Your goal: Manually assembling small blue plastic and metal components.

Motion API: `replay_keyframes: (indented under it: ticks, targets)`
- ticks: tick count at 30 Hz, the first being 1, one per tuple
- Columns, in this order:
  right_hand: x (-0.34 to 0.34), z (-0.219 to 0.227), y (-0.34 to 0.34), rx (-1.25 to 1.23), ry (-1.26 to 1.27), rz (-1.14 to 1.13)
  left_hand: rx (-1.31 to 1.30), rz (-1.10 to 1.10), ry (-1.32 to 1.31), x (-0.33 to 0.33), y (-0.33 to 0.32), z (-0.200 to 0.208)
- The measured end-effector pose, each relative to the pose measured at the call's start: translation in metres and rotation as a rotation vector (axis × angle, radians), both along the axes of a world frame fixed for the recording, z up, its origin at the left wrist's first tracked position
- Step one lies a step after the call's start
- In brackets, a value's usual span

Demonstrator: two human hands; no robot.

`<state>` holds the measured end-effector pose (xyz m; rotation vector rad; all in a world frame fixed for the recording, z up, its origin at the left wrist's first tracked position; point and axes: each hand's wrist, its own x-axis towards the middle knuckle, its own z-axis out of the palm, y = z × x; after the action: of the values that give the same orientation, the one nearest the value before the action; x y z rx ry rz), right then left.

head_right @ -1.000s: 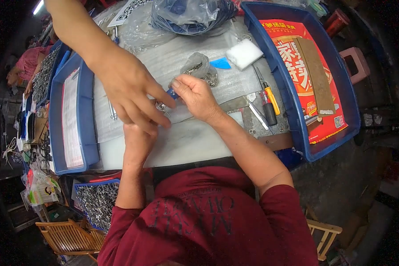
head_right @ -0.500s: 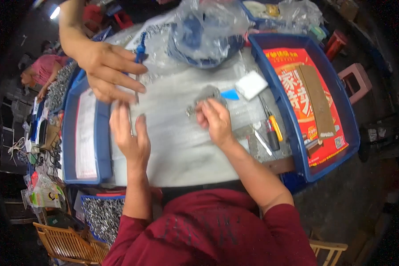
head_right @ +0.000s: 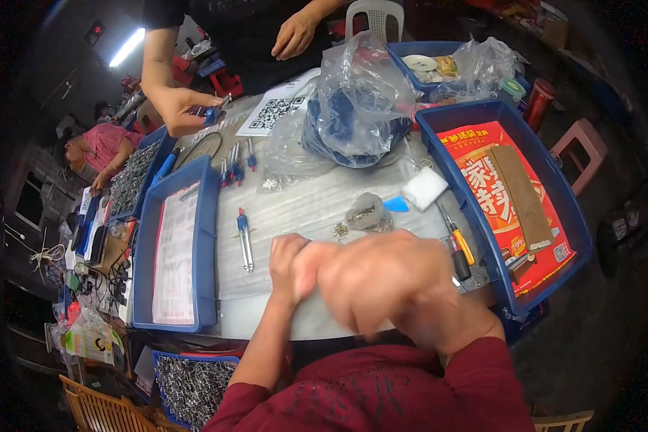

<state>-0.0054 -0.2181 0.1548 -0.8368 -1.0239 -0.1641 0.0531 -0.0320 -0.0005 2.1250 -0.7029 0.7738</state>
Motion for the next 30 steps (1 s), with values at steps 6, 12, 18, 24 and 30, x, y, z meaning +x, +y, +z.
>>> replay_keyframes:
  ticks: [6,12,18,24,30]
  targets:
    - [-0.003,0.046,0.018,0.186,-0.25,0.442,0.015,-0.005,0.043,0.001,0.009,-0.005]
    - [-0.021,0.068,0.014,0.119,-0.111,0.572,-0.007,-0.056,0.067,0.001,0.004,-0.004]
    - [-0.024,0.071,0.016,0.081,-0.015,0.63,0.006,-0.059,0.064,0.001,0.006,-0.003]
    - [-0.023,0.07,0.014,0.069,-0.042,0.652,0.016,-0.07,0.072,0.002,0.006,-0.004]
    - [-0.022,0.068,0.011,0.055,-0.028,0.683,0.018,-0.085,0.056,0.003,0.006,-0.005]
